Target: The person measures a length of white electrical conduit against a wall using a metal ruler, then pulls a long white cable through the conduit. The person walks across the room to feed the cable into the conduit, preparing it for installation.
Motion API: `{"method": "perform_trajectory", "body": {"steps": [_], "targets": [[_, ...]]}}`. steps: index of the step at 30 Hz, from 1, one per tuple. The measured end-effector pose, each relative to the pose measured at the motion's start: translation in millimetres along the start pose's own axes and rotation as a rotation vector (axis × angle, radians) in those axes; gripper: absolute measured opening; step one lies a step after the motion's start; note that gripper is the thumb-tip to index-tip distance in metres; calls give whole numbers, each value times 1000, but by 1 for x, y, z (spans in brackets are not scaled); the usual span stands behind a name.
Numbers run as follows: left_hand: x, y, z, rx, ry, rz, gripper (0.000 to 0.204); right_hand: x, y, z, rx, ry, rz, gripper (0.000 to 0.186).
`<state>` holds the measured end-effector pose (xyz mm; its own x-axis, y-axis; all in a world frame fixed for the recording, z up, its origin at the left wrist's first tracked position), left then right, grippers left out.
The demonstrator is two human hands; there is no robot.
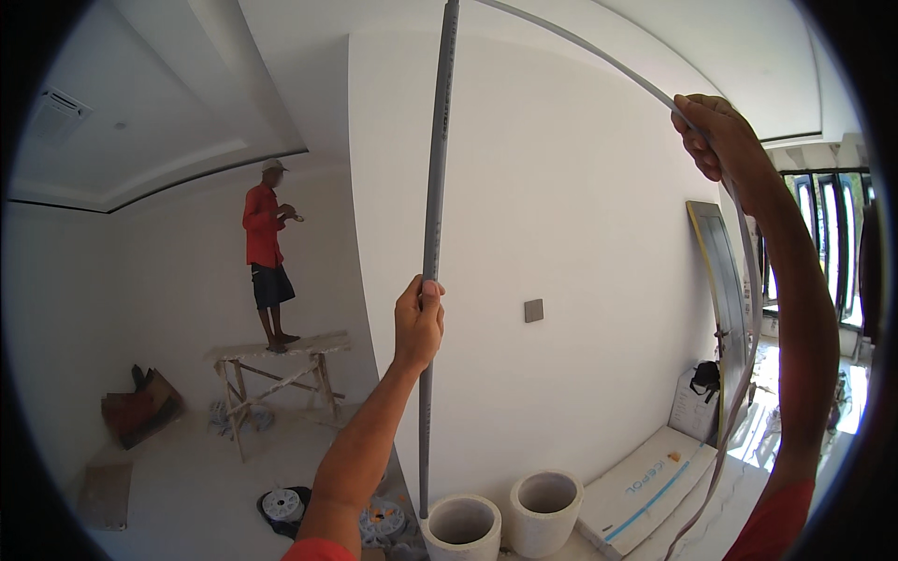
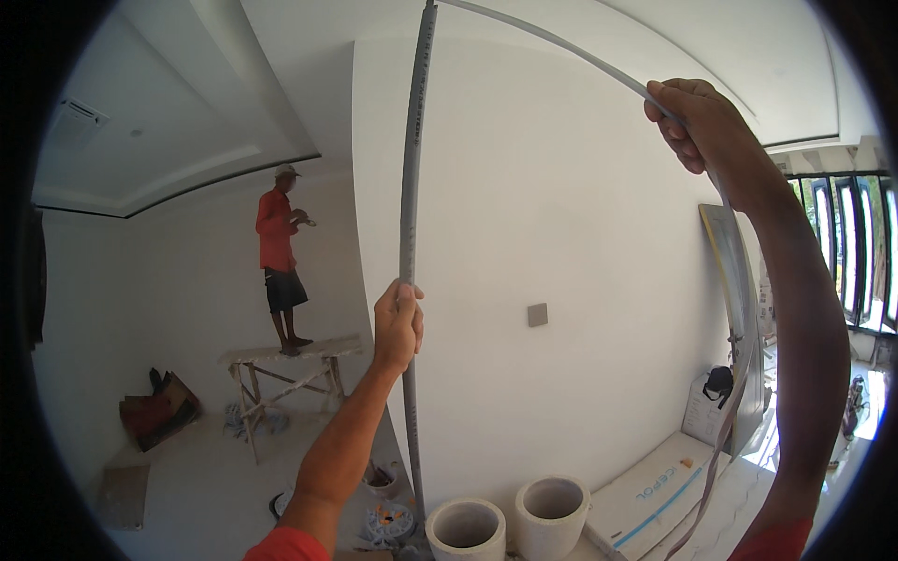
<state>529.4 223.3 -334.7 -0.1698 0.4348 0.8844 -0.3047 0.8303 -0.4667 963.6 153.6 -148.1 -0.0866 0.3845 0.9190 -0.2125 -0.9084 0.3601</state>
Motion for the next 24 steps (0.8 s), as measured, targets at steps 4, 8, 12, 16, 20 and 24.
{"method": "perform_trajectory", "body": {"steps": [4, 8, 12, 16, 20, 24], "targets": [[-7, 6, -12, -22, 40, -52, 50, 5, -5, -4, 68, 34, -22, 41], [-6, 6, -20, -72, 25, -42, 49, 10, -5, 5, 72, 7, -17, 42], [-2, 7, -16, -99, 19, -41, 49, 11, -2, 11, 55, -34, -26, 41], [-1, 3, -15, -121, 8, -52, 50, 11, -1, 13, 53, -29, -13, 41], [1, 1, -14, -109, 15, -91, 50, 9, 3, 16, 71, -43, -6, 41], [-1, 6, -11, -97, 12, -65, 49, 10, 4, 25, 72, -50, 13, 41]]}}
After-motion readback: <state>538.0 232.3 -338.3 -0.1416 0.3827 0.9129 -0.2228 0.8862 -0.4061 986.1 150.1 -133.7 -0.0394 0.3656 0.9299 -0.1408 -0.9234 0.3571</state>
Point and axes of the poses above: each hand's wrist, its own x-axis towards the middle knuckle, its own z-axis out of the back of the hand, y = z × x, the point moved 8 cm from there along x, towards the middle knuckle, and after that the axes turned 2 degrees about -y, right-handed, at the moved point
